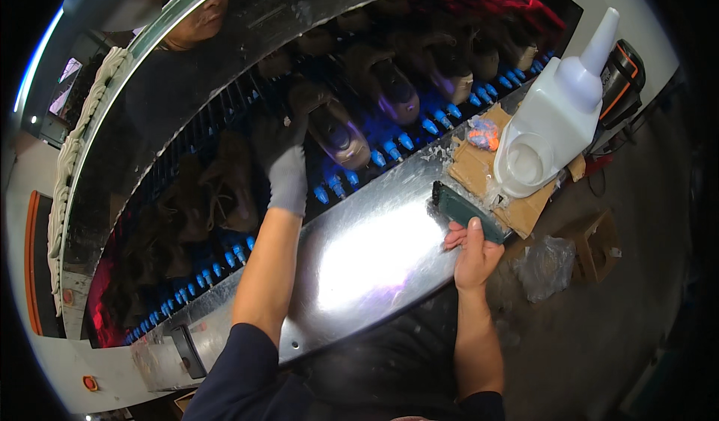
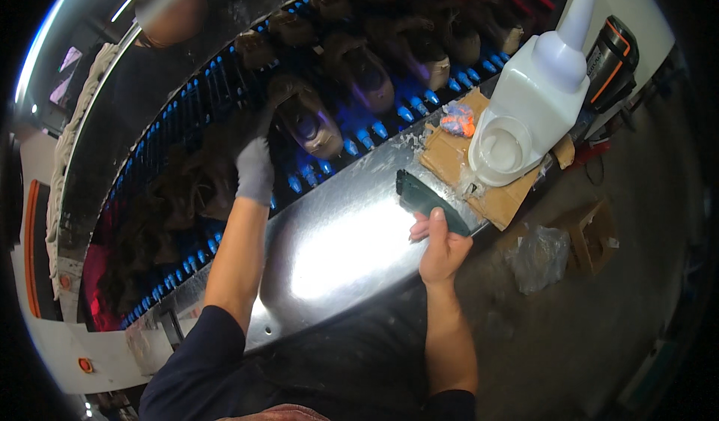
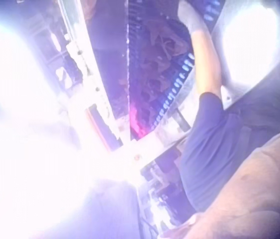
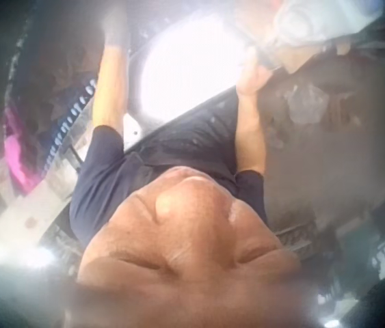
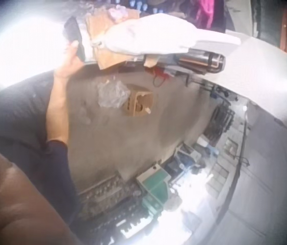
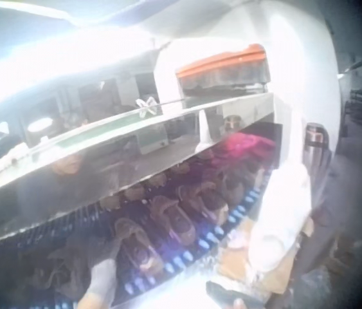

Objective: The person applies glue to the sole and side edges of a beige sneaker using a brush. They repeatedly dip the brush into a white glue container and spread the adhesive along the shoe's perimeter while holding the shoe on a metal workbench.

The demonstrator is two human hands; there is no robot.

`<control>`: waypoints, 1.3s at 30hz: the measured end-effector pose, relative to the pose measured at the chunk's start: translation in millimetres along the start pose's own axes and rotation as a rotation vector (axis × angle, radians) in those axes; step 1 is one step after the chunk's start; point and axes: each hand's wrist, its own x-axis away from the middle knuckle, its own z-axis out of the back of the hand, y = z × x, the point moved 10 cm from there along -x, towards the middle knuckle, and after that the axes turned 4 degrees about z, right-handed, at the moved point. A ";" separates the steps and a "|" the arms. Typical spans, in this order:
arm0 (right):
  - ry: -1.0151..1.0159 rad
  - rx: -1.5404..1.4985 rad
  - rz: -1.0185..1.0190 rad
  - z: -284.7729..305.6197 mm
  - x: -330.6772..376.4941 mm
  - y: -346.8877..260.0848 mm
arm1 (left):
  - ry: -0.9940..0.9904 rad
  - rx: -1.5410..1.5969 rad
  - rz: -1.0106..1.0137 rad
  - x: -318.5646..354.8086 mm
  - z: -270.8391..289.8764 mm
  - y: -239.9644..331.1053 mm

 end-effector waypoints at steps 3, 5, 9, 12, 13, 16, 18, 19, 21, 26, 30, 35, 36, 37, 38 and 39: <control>-0.023 0.024 -0.004 -2.5 4.1 -0.4 | 0.064 0.097 0.018 -5.0 -25.4 10.7; -0.028 0.031 -0.012 -4.1 5.8 0.4 | -0.017 0.462 0.417 -8.5 -59.3 -1.2; -0.030 -0.010 0.045 3.0 3.3 -0.9 | -0.128 1.051 0.656 -14.3 -88.0 -10.1; -0.048 -0.031 0.043 -3.9 0.9 5.1 | -0.181 1.442 0.645 -30.4 -69.6 -38.9; -0.043 -0.016 0.026 -1.0 1.8 11.5 | -0.211 1.223 0.376 -27.3 -46.8 -42.0; -0.024 -0.053 0.054 8.4 -4.2 7.5 | -0.336 0.651 -0.162 25.2 25.2 -8.8; -0.043 -0.149 -0.010 13.9 -8.9 18.1 | -0.637 0.898 0.014 49.1 45.9 8.5; -0.054 -0.199 -0.037 14.8 -8.5 14.6 | -0.705 1.224 0.427 67.6 54.0 15.9; -0.015 -0.298 -0.008 15.0 -5.2 2.6 | -0.777 1.085 0.119 88.0 85.4 24.7; 0.020 -0.371 0.099 27.5 12.0 -31.5 | -1.036 0.731 -0.076 110.7 118.4 30.9; 0.039 -0.337 0.056 36.3 16.9 -36.2 | -0.487 0.663 -0.568 122.1 200.4 97.0; 0.117 -0.307 -0.019 41.3 12.5 -39.9 | -0.654 0.638 -0.931 198.6 187.0 218.1; 0.095 -0.290 -0.025 40.5 11.9 -39.3 | -0.595 0.399 -0.976 202.4 160.0 219.6; 0.083 -0.268 -0.031 44.0 12.0 -38.2 | -0.697 0.085 -0.898 191.5 122.9 209.5; 0.069 -0.246 -0.037 47.3 11.8 -37.2 | -0.784 -0.229 -0.806 179.0 91.9 189.2; 0.061 -0.245 -0.035 47.0 12.1 -40.3 | -0.723 -0.209 -0.805 170.3 89.1 186.7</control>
